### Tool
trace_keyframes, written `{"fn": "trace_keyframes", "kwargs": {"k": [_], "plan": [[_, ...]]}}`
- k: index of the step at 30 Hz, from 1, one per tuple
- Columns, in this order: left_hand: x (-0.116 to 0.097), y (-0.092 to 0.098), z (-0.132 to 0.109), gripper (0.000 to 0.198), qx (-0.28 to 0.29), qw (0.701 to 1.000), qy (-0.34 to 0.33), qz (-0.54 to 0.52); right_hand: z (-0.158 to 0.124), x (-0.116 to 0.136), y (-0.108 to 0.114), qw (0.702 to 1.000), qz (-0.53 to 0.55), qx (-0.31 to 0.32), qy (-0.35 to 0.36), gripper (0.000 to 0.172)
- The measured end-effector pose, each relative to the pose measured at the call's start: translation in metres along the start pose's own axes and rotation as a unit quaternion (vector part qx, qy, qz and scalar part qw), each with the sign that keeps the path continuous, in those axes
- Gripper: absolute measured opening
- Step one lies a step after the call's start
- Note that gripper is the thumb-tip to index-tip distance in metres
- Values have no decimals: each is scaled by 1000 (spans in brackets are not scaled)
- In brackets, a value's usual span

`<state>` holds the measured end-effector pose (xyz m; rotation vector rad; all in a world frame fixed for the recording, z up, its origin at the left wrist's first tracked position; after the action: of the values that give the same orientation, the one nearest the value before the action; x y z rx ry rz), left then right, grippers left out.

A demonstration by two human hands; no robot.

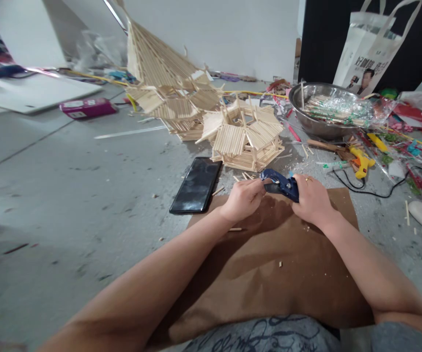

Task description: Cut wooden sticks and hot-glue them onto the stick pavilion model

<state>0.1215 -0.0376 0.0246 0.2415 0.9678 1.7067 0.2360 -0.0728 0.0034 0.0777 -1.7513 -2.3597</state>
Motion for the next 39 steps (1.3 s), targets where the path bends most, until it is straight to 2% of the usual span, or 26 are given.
{"fn": "trace_keyframes", "kwargs": {"k": [8, 18, 32, 39], "plan": [[-2, 3, 0, 29, -11, 1000, -8, 2, 1, -1, 0, 1000, -9, 2, -9, 40], [0, 1, 0, 25, -5, 1000, 9, -11, -2, -13, -8, 996, -1, 50, -74, 33], [13, -10, -3, 22, 25, 996, 78, -21, 1, -14, -9, 991, -14, 88, -105, 27], [18, -14, -4, 24, 42, 993, 110, -24, 2, -15, -11, 992, -22, 82, -98, 26]]}}
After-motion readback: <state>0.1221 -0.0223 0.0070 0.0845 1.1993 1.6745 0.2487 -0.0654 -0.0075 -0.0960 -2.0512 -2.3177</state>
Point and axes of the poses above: each hand's wrist, its own z-axis towards the middle knuckle, its own y-axis out of the back of the hand, x = y × z, the point moved 9 cm from there along z, towards the middle knuckle, and after that the axes turned 8 degrees about y, right-handed, at the moved point
